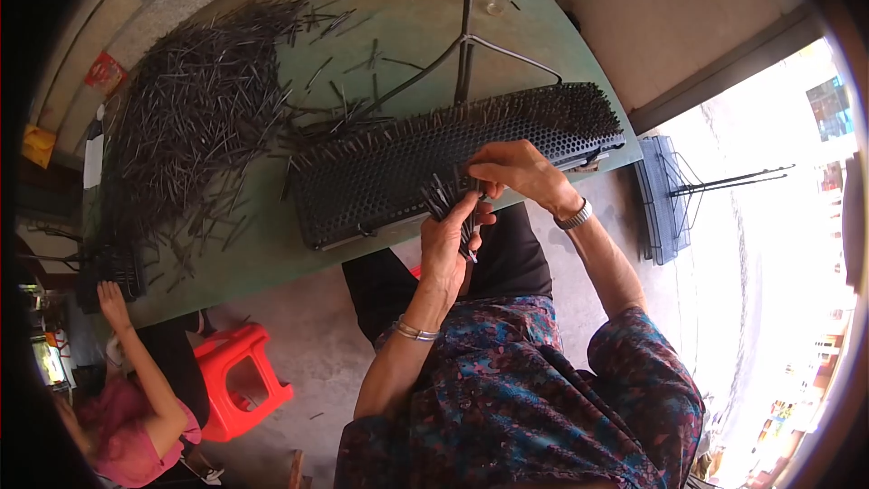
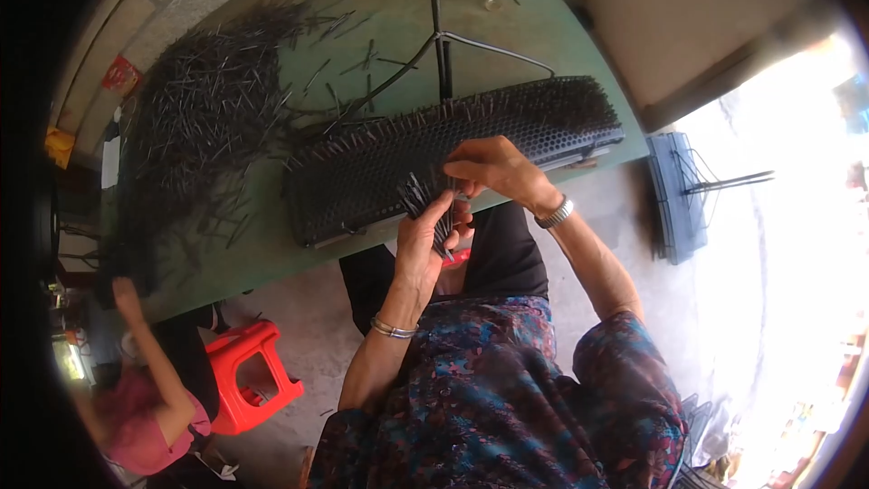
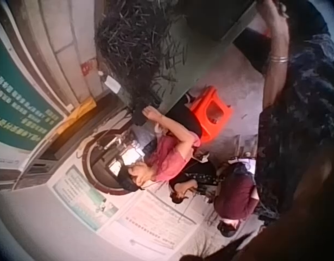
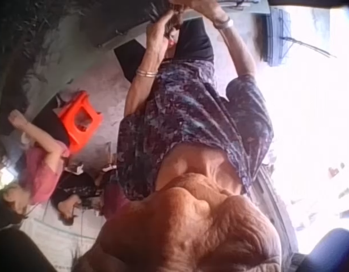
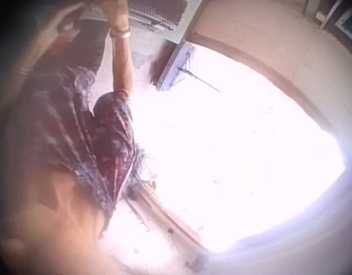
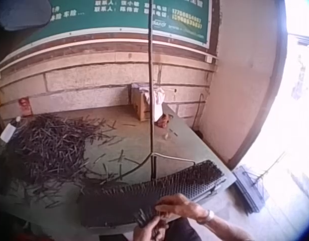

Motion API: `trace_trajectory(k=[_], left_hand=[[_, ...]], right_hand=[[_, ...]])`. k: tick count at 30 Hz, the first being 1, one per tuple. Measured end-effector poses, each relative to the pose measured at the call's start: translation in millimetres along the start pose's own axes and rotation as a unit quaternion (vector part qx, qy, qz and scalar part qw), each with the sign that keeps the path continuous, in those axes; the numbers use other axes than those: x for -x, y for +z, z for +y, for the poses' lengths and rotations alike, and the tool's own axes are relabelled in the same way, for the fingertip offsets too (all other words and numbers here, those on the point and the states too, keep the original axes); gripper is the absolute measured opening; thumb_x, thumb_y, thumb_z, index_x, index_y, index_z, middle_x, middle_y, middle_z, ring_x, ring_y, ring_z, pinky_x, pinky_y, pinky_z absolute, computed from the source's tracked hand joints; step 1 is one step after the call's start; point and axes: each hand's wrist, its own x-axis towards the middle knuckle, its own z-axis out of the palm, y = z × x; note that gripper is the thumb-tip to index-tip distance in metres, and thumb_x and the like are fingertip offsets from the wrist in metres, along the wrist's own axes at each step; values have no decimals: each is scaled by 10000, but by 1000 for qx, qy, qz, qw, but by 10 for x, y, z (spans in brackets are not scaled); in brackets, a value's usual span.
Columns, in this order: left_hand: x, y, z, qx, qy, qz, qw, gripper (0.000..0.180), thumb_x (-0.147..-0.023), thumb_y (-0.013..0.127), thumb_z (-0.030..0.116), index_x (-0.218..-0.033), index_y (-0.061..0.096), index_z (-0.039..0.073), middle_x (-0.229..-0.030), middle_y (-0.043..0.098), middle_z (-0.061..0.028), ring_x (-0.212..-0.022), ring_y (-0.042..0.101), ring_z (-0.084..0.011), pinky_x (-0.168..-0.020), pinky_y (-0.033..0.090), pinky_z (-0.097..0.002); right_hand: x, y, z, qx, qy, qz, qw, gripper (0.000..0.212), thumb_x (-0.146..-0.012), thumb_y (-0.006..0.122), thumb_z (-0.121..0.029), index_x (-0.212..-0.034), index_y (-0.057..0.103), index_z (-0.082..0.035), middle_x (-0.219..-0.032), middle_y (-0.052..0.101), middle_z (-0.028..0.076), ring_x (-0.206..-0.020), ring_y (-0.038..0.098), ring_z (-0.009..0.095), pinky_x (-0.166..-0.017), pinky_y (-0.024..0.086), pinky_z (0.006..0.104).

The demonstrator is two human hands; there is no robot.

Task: Sorting thin metal rods and inserting them individually into a perforated sorting tray.

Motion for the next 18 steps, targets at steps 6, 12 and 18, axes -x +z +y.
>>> trace_trajectory(k=[6, 12, 18], left_hand=[[-3, 36, -11, 17, 12, 9, 1000, 228, -918, 665, 205, -1007, 676, -5, -891, 715, -103, -712, 686, -166, -460, 438, -213], [53, 22, 26, -13, 17, 9, 1000, 236, -916, 667, 215, -1036, 664, 11, -930, 721, -88, -805, 712, -174, -461, 429, -203], [78, 39, 13, -46, 31, 11, 998, 251, -895, 694, 256, -1034, 661, 50, -934, 723, -83, -781, 718, -172, -416, 323, -192]], right_hand=[[10, 47, -31, -20, -6, 23, 1000, 187, -911, 645, -139, -965, 654, 40, -734, 650, 72, -667, 643, 125, -609, 545, 255], [16, 71, -71, -20, 8, 12, 1000, 172, -910, 632, -120, -952, 649, 46, -738, 657, 79, -659, 657, 133, -597, 553, 260], [-18, 12, -80, 13, 19, -25, 999, 193, -911, 631, -135, -953, 648, 52, -760, 675, 89, -688, 672, 135, -612, 556, 253]])
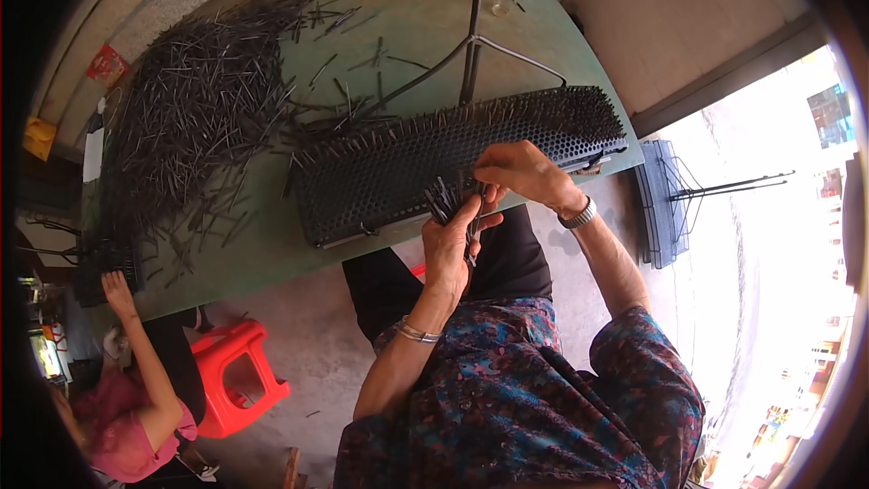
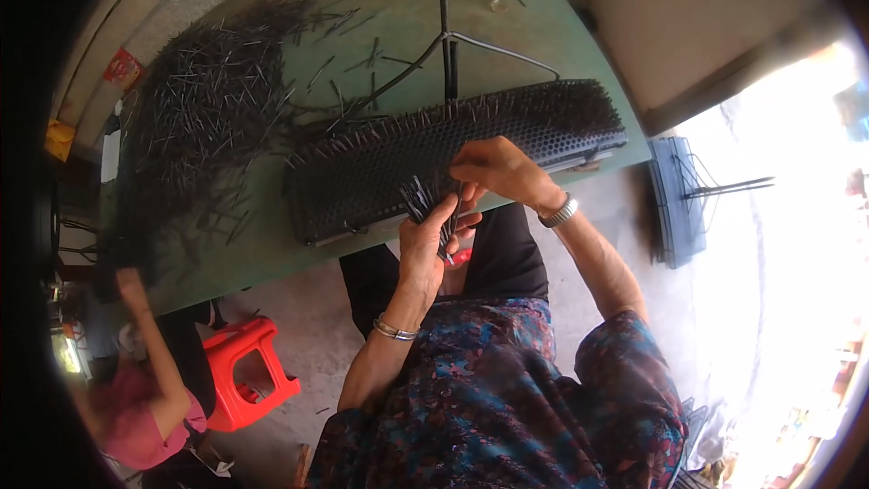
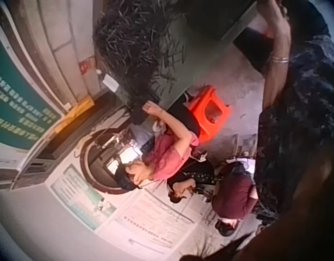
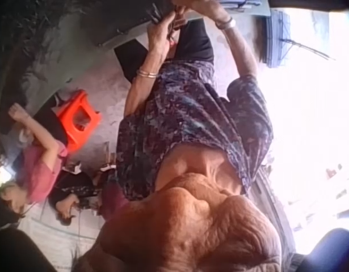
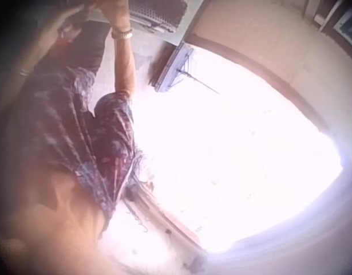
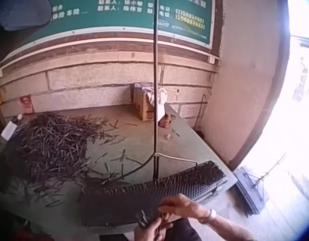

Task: Sorting thin metal rods and inserting them individually into a perforated sorting tray.

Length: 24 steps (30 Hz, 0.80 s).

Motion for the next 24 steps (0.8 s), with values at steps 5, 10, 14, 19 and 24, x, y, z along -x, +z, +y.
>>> trace_trajectory(k=[5, 10, 14, 19, 24], left_hand=[[-11, -20, 70, -15, 6, -25, 1000, 247, -919, 661, 233, -1040, 661, 18, -928, 726, -115, -774, 722, -181, -443, 404, -178], [-27, -43, 71, -22, -1, -43, 999, 246, -926, 652, 231, -1041, 657, 15, -910, 726, -113, -785, 726, -187, -423, 396, -172], [-49, -56, 32, -14, 1, -41, 999, 235, -908, 680, 219, -1028, 667, 17, -910, 721, -110, -782, 728, -209, -361, 336, -193], [-55, -37, 22, -32, 1, -39, 999, 205, -910, 675, 202, -1009, 667, 22, -894, 720, -105, -792, 728, -209, -350, 337, -193], [-133, -71, 41, -41, -30, -61, 997, 245, -920, 675, 247, -1010, 642, 22, -903, 716, -120, -798, 727, -219, -334, 329, -199]], right_hand=[[11, -2, 51, -46, 11, 15, 999, 196, -912, 641, -144, -956, 651, 46, -761, 677, 81, -693, 673, 130, -624, 554, 249], [26, -18, 59, -51, 9, 12, 999, 201, -912, 652, -154, -958, 653, 42, -767, 677, 78, -692, 672, 127, -628, 551, 248], [48, -11, 38, -47, 19, 10, 999, 182, -917, 631, -133, -962, 649, 43, -771, 673, 72, -675, 663, 122, -621, 545, 246], [69, -69, 38, -17, 10, 0, 1000, 179, -919, 625, -126, -967, 648, 45, -781, 678, 74, -684, 668, 125, -628, 547, 250], [97, -103, -34, -29, 6, 8, 1000, 162, -912, 627, -114, -941, 651, 43, -781, 683, 69, -686, 675, 132, -632, 552, 252]])
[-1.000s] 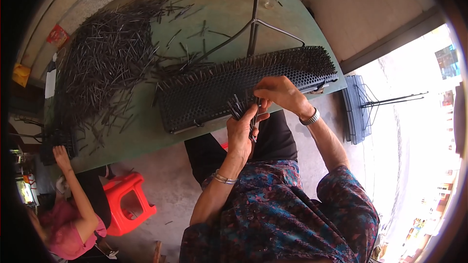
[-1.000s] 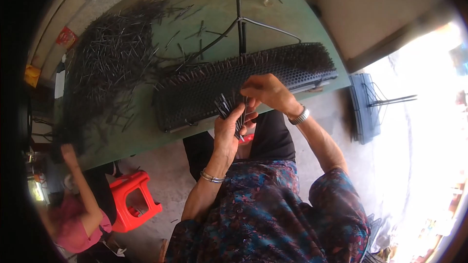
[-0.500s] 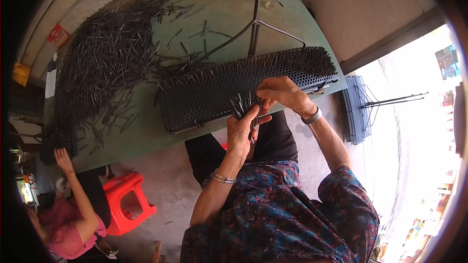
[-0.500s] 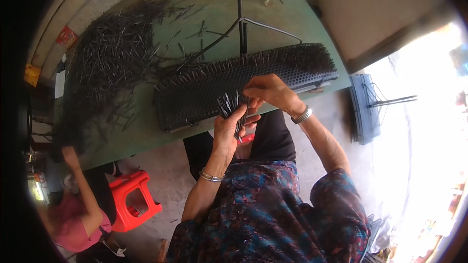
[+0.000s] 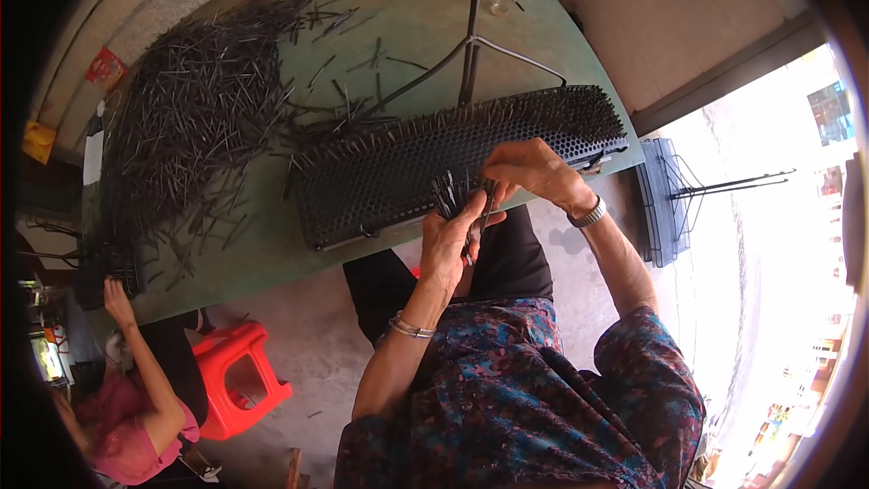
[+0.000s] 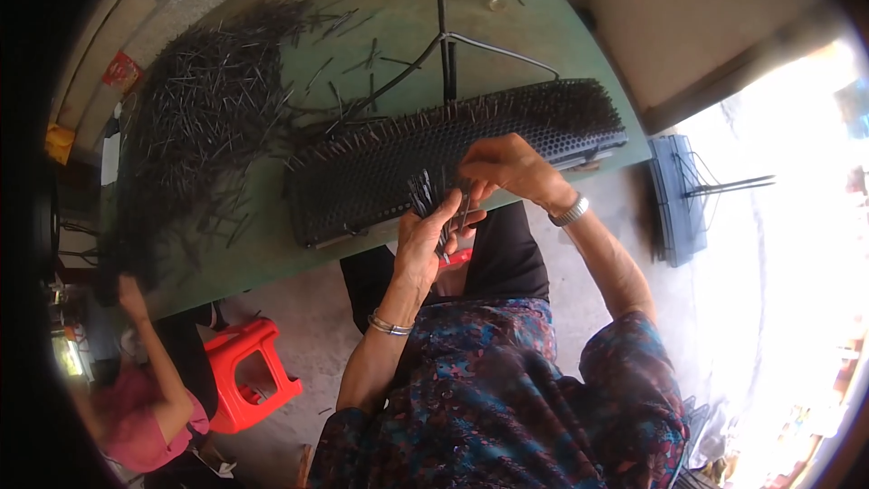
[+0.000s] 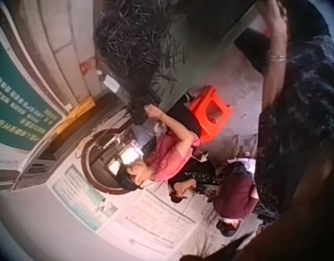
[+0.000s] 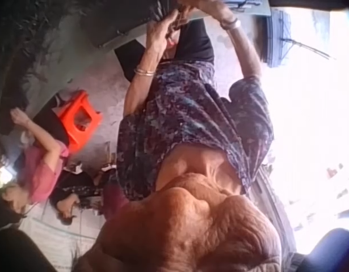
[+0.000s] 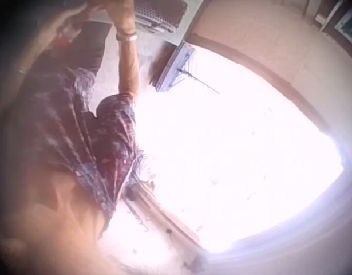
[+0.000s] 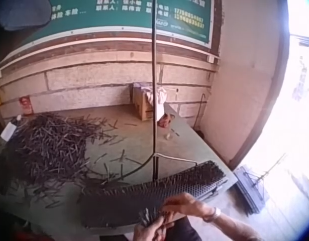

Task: Sorting thin metal rods and inserting them individually into a perforated sorting tray.

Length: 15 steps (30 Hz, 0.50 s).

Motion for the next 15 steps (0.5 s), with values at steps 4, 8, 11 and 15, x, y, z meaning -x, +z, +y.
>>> trace_trajectory(k=[4, 8, 11, 15], left_hand=[[25, 10, -11, 95, 3, 15, 995, 311, -927, 665, 296, -1066, 612, 23, -939, 711, -138, -805, 727, -230, -331, 316, -203], [-4, -15, -103, 104, -29, 5, 994, 319, -942, 640, 306, -1100, 596, 32, -973, 705, -149, -855, 719, -244, -404, 368, -220], [-47, -61, -174, 133, -48, -13, 990, 300, -951, 627, 287, -1104, 600, 30, -977, 704, -148, -894, 710, -246, -467, 408, -232], [-57, -85, -202, 165, -47, -17, 985, 277, -958, 615, 256, -1103, 603, 20, -986, 700, -145, -928, 699, -242, -548, 459, -250]], right_hand=[[-32, -47, -74, 13, -79, 101, 992, 160, -928, 611, -102, -970, 637, 50, -775, 681, 76, -706, 676, 134, -675, 546, 252], [-206, -93, -86, 178, -197, 324, 908, 134, -922, 613, -93, -977, 636, 27, -770, 686, 75, -713, 688, 125, -640, 516, 247], [-347, -128, 8, 241, -271, 378, 852, 125, -920, 611, -89, -981, 640, 16, -777, 690, 99, -710, 696, 130, -628, 506, 251], [-441, -124, 76, 244, -251, 388, 853, 122, -919, 611, -104, -968, 645, 3, -749, 686, 103, -696, 701, 153, -621, 501, 262]])
